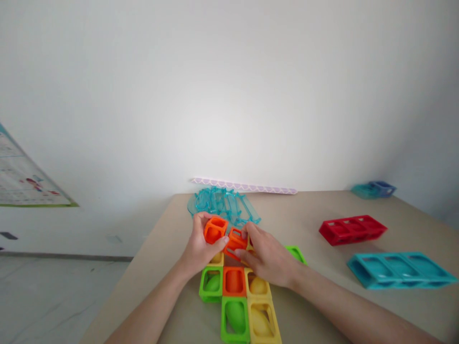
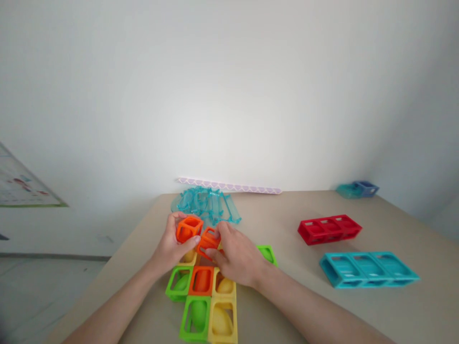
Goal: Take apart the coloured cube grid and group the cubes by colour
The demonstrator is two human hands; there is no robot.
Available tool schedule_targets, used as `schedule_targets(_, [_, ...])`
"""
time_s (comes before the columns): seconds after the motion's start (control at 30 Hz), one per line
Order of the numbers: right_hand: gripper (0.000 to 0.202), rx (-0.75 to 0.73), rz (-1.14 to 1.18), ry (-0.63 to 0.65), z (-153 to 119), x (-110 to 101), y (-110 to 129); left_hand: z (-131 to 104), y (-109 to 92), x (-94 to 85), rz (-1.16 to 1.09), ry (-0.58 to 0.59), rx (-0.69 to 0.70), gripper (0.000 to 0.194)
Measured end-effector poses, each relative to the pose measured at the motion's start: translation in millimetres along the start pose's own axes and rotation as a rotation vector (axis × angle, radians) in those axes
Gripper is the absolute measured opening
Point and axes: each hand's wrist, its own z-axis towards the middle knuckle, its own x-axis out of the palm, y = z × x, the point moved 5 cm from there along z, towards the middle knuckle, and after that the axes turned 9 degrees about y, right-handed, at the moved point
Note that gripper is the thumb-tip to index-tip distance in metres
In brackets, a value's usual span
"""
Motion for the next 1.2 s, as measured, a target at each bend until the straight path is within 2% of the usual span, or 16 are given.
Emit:
schedule_targets(0.1, [0.019,0.003,-0.002,0.008,0.8,0.7,0.5,2.5,-5.0,-13.3,0.008,-0.120,0.038,0.041])
schedule_targets(0.2, [0.019,0.000,0.009,0.009,0.4,0.5,1.4,3.9,-10.0,-21.8,0.027,-0.129,0.013,0.040])
schedule_targets(0.33, [0.017,-0.005,0.013,-0.008,-1.3,-1.1,2.7,3.7,-11.5,-17.5,-0.018,-0.044,-0.005,0.062])
schedule_targets(0.53, [0.017,-0.014,0.045,-0.031,-2.8,-2.2,2.9,3.5,-8.6,-1.9,0.113,0.135,-0.016,0.045])
schedule_targets(0.7, [0.019,-0.007,0.047,-0.043,-2.6,-2.6,1.6,1.1,-7.0,3.7,0.137,0.245,-0.084,0.068])
schedule_targets(0.87, [0.016,-0.032,0.065,-0.035,-1.6,-2.2,-0.3,0.1,-3.6,3.3,0.127,0.181,-0.107,0.065])
schedule_targets(1.03, [0.039,-0.063,0.077,-0.021,-1.6,-0.8,-2.1,0.9,-4.6,0.8,0.078,0.112,-0.075,0.059])
schedule_targets(1.2, [0.048,-0.065,0.021,-0.037,-0.9,-1.4,-1.6,-0.4,-5.2,0.3,0.046,0.062,-0.057,0.054])
